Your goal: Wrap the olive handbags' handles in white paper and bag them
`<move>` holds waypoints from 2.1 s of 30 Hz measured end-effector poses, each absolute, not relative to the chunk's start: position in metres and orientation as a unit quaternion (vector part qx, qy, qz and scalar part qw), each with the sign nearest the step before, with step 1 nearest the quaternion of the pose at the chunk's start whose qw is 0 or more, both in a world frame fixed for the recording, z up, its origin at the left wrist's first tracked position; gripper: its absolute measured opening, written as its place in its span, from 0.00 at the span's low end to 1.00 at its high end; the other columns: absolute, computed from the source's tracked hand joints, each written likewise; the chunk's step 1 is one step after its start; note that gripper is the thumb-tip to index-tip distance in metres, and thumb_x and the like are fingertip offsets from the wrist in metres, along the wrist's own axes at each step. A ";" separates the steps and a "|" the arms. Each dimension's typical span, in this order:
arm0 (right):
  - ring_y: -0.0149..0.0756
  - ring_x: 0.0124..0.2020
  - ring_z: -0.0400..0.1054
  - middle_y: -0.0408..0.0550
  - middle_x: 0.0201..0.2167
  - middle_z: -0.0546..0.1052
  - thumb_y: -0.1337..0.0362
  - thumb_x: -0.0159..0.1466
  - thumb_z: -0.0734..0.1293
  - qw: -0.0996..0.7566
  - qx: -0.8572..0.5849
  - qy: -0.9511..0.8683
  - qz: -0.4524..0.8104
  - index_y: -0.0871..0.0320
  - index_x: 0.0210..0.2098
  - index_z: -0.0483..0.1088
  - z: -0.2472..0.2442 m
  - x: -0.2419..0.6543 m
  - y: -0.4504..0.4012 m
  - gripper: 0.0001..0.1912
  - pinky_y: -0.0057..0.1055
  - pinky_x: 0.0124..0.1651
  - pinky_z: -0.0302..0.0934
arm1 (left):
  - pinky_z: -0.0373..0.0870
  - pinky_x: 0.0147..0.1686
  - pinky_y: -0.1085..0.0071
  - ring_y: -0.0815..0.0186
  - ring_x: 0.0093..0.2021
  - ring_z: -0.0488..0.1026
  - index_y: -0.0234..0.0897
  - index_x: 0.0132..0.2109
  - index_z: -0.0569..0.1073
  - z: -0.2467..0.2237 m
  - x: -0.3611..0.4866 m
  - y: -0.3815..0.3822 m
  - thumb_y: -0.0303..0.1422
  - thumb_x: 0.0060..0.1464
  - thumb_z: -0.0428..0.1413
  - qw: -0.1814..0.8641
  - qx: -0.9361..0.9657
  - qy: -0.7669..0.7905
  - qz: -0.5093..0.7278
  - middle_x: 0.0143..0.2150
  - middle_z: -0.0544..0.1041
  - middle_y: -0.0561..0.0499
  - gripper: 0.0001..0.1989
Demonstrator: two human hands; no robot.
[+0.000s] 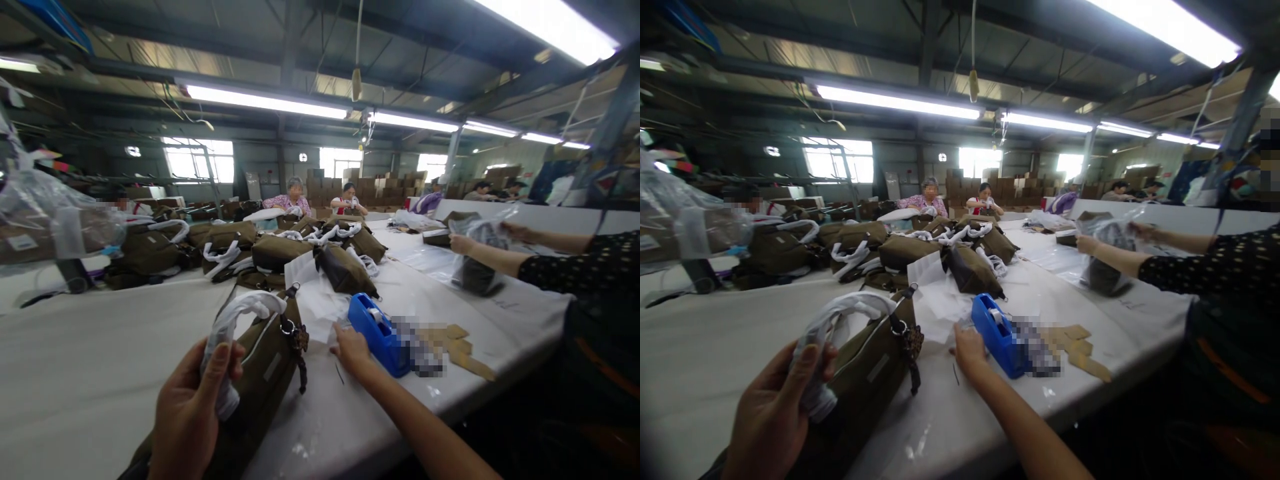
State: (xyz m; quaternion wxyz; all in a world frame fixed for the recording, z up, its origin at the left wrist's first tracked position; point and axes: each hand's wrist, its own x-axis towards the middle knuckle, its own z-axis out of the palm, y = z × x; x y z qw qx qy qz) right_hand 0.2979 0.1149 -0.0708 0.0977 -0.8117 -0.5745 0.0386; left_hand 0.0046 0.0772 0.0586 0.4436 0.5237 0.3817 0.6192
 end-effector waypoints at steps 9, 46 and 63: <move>0.42 0.44 0.74 0.48 0.40 0.78 0.68 0.64 0.71 0.208 -0.795 -0.559 0.110 0.61 0.51 0.72 -0.049 0.298 0.112 0.16 0.46 0.51 0.69 | 0.69 0.22 0.75 0.69 0.25 0.68 0.34 0.38 0.78 0.069 0.010 0.067 0.53 0.47 0.67 0.413 0.532 0.382 0.633 0.29 0.75 0.51 0.25; 0.25 0.12 0.64 0.47 0.19 0.76 0.39 0.59 0.71 0.647 -0.387 -0.388 0.530 0.65 0.34 0.74 0.024 0.192 -0.008 0.31 0.19 0.15 0.54 | 0.75 0.45 0.69 0.59 0.44 0.80 0.39 0.56 0.77 0.137 0.053 0.071 0.36 0.62 0.56 0.064 0.882 0.289 0.367 0.47 0.82 0.48 0.17; 0.23 0.14 0.54 0.38 0.16 0.68 0.51 0.60 0.70 0.638 -0.295 -0.342 0.623 0.61 0.32 0.76 0.079 0.210 -0.009 0.17 0.17 0.13 0.56 | 0.79 0.37 0.70 0.64 0.33 0.78 0.51 0.46 0.79 0.107 0.021 -0.020 0.38 0.67 0.52 0.029 0.846 0.225 0.482 0.36 0.81 0.51 0.11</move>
